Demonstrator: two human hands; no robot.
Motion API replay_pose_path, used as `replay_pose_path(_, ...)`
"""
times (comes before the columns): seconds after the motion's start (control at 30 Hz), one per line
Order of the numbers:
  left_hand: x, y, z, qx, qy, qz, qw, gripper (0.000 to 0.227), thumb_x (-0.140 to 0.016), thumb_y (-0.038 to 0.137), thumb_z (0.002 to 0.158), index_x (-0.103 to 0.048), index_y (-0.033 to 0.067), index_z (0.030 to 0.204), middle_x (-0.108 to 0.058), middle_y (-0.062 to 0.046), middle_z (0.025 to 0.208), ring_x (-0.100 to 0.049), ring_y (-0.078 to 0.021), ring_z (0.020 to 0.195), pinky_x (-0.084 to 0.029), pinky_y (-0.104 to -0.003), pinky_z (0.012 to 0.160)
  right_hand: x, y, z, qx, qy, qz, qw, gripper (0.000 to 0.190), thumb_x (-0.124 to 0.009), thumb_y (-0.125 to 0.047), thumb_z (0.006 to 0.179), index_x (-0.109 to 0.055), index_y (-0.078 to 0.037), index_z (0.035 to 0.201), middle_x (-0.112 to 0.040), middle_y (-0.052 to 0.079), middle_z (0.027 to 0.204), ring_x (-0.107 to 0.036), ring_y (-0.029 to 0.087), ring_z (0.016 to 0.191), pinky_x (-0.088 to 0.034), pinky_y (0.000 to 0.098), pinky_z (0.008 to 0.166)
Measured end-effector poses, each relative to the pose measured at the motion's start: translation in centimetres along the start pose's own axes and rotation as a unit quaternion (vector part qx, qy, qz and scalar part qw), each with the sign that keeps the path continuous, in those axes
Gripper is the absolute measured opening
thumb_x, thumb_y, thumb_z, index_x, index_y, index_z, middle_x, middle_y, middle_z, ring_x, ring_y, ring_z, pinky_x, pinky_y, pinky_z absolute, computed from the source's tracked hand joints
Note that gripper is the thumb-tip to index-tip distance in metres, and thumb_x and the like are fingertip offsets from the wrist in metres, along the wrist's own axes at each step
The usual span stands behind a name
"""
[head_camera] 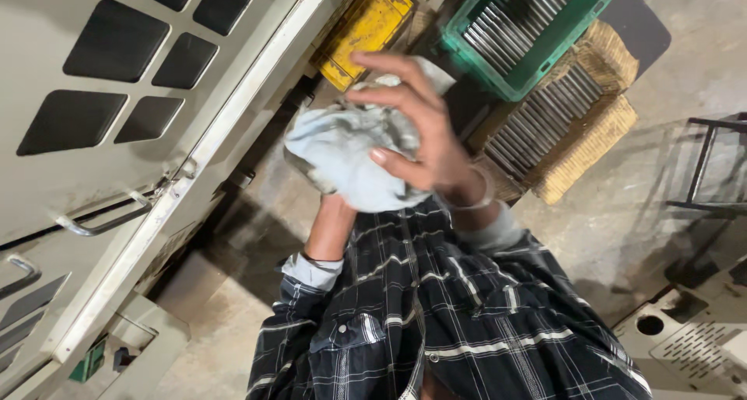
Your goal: The person picks up small metal parts from a tray, wipes them with a cloth, and assembles them into a larger metal component. The person then opens a machine door and places the assembled part inside.
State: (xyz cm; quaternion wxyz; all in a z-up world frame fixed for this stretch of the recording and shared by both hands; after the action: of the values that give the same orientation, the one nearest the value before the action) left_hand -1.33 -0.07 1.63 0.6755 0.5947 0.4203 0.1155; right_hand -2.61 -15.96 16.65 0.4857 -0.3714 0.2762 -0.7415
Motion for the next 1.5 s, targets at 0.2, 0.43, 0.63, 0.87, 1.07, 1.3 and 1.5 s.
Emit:
replay_pose_path(0.2, 0.0, -2.4, 1.4, -0.044, 0.050, -0.294, 0.954, 0.072, -0.037, 0.049, 0.111, -0.015, 0.0103, 0.167, -0.023, -0.010, 0.171, -0.023, -0.0274, 0.159, -0.019, -0.041, 0.133, -8.0, 4.3, -2.4, -0.141, -0.036, -0.034, 0.989, 0.075, -0.046, -0.049, 0.110, -0.029, -0.001, 0.165, -0.032, 0.023, 0.171, -0.034, 0.040, 0.155, -0.026, 0.0478, 0.130)
replay_pose_path(0.43, 5.7, -7.0, 1.2, -0.096, 0.144, 0.280, 0.944, 0.066, -0.035, 0.049, 0.116, -0.020, 0.0076, 0.164, -0.032, -0.015, 0.167, -0.034, -0.0273, 0.153, -0.028, -0.040, 0.127, -8.8, 3.9, -6.4, -0.169, -0.132, -0.034, 0.976, 0.084, -0.058, -0.038, 0.107, -0.013, 0.009, 0.160, -0.032, 0.034, 0.157, -0.037, 0.049, 0.145, -0.034, 0.0482, 0.119)
replay_pose_path(0.63, 7.6, -12.4, 0.8, -0.035, 0.110, -0.360, 0.926, 0.043, -0.037, 0.042, 0.115, -0.041, 0.0105, 0.143, -0.054, -0.011, 0.126, -0.056, -0.0263, 0.113, -0.050, -0.043, 0.098, -9.7, 4.5, -8.4, -0.250, -0.031, -0.025, 0.967, 0.041, -0.067, -0.006, 0.097, -0.056, -0.001, 0.136, -0.071, 0.023, 0.113, -0.072, 0.036, 0.105, -0.057, 0.0414, 0.086)
replay_pose_path(0.87, 6.0, -10.8, 0.6, 0.045, 0.199, -0.279, 0.938, 0.041, -0.045, 0.037, 0.106, -0.048, 0.0088, 0.136, -0.050, -0.015, 0.132, -0.051, -0.0310, 0.119, -0.045, -0.047, 0.100, -8.6, 3.9, -7.5, -0.247, 0.089, 0.013, 0.965, 0.028, -0.061, 0.011, 0.086, -0.072, 0.000, 0.109, -0.074, 0.017, 0.090, -0.079, 0.023, 0.083, -0.059, 0.0320, 0.071)
replay_pose_path(1.07, 4.1, -6.5, 1.9, 0.079, 0.217, -0.181, 0.956, 0.040, -0.052, 0.033, 0.099, -0.055, 0.0074, 0.130, -0.047, -0.018, 0.137, -0.047, -0.0350, 0.124, -0.040, -0.050, 0.102, -7.3, 4.6, -9.1, -0.155, 0.144, -0.061, 0.976, 0.014, -0.070, 0.011, 0.078, -0.073, 0.002, 0.089, -0.065, 0.016, 0.072, -0.066, 0.022, 0.066, -0.049, 0.0336, 0.061)
replay_pose_path(1.3, 2.3, -1.1, 3.0, 0.082, 0.220, -0.011, 0.972, 0.039, -0.060, 0.029, 0.091, -0.063, 0.0058, 0.122, -0.043, -0.022, 0.143, -0.042, -0.0397, 0.130, -0.036, -0.053, 0.105, -1.4, 10.1, -17.4, -0.397, 0.161, 0.296, 0.854, 0.033, -0.062, -0.031, 0.106, -0.071, 0.000, 0.101, -0.071, 0.011, 0.086, -0.067, 0.020, 0.075, -0.056, 0.0346, 0.072)
replay_pose_path(1.5, -1.1, 1.6, 4.2, 0.021, 0.164, 0.208, 0.964, 0.038, -0.067, 0.025, 0.084, -0.070, 0.0044, 0.116, -0.040, -0.025, 0.148, -0.038, -0.0437, 0.135, -0.031, -0.056, 0.107, 1.2, 11.6, -20.2, -0.482, 0.173, 0.577, 0.636, 0.068, -0.038, -0.058, 0.107, -0.060, 0.000, 0.136, -0.070, 0.015, 0.123, -0.066, 0.028, 0.113, -0.047, 0.0450, 0.102)
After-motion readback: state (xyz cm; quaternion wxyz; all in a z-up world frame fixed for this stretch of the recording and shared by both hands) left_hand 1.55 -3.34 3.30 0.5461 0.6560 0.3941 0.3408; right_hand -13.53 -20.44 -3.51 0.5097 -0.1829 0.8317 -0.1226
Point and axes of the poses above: each hand's wrist, its own z-axis towards the middle knuckle, its own x-axis out of the back of the hand, y = z × x, the point moved 2 cm from there along z, towards the middle knuckle
